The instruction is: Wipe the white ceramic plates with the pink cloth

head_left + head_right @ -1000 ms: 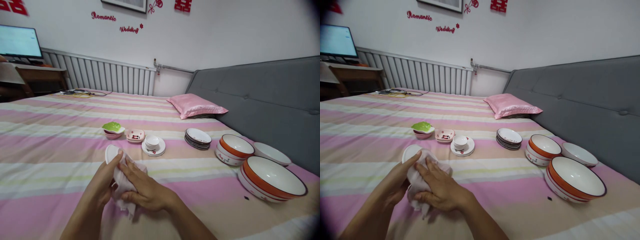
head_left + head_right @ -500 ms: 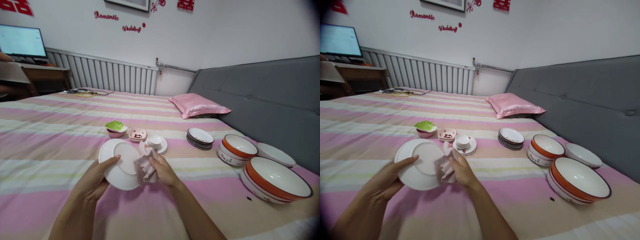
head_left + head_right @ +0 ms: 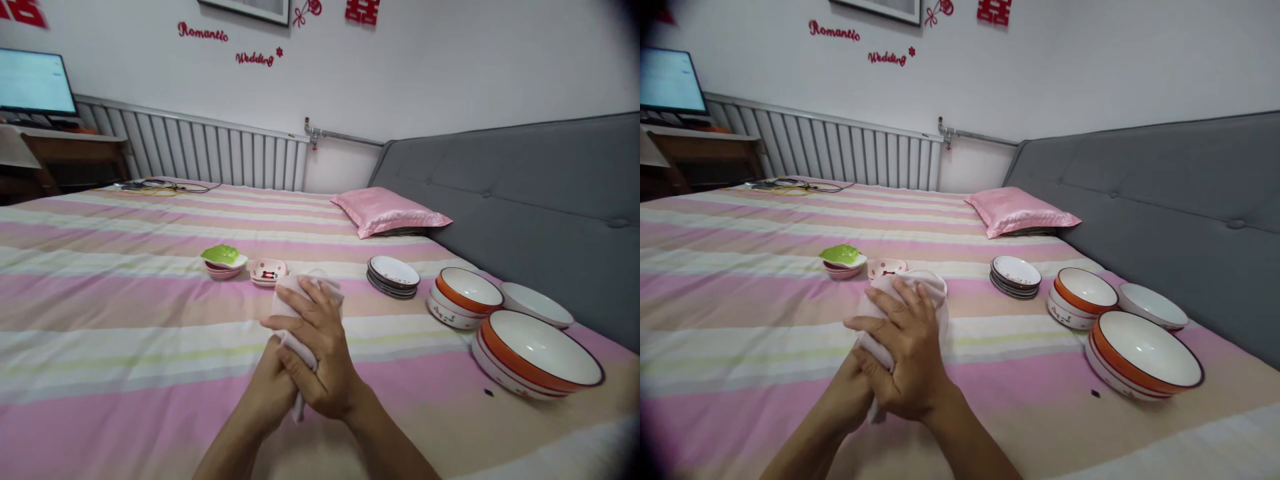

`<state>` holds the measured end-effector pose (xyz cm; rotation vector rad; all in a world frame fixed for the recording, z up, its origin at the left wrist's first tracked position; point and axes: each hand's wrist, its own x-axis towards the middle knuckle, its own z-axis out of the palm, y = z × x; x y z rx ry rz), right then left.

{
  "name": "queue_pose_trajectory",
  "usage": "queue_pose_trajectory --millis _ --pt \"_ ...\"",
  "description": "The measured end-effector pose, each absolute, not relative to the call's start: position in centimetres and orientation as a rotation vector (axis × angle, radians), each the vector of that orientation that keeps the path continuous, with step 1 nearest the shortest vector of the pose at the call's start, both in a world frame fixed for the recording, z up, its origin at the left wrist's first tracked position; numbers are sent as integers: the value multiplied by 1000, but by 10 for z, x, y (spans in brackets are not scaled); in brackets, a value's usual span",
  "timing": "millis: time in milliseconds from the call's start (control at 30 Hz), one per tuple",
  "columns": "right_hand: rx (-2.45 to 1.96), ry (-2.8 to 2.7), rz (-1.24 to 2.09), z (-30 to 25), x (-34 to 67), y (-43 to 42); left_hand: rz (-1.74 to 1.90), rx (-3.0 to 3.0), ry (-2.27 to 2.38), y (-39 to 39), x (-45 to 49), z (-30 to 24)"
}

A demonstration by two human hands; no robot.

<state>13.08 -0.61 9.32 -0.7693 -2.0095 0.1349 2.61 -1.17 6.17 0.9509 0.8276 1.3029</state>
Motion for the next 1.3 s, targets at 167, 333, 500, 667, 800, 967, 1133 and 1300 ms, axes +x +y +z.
queue_pose_trajectory --millis 167,333,500,667,800,967,1133,1300 --pt "-788 -1934 56 97 146 0 1118 1361 861 -15 21 72" --pt "-835 -1775 65 93 160 13 941 1450 731 -14 14 73" --pt "-869 -1641 217 84 170 29 963 1289 680 -12 9 67" --pt "-900 -1546 373 71 170 41 1196 868 754 -8 7 70" --pt "-880 -1580 385 68 160 38 1418 525 798 -2 6 76" --pt "-884 -1660 218 68 144 28 1550 391 540 6 2 81" --pt "-899 -1921 -51 64 124 16 1595 301 301 14 -7 77" --pt "-828 -2111 -223 55 110 11 1555 270 204 12 -2 70"
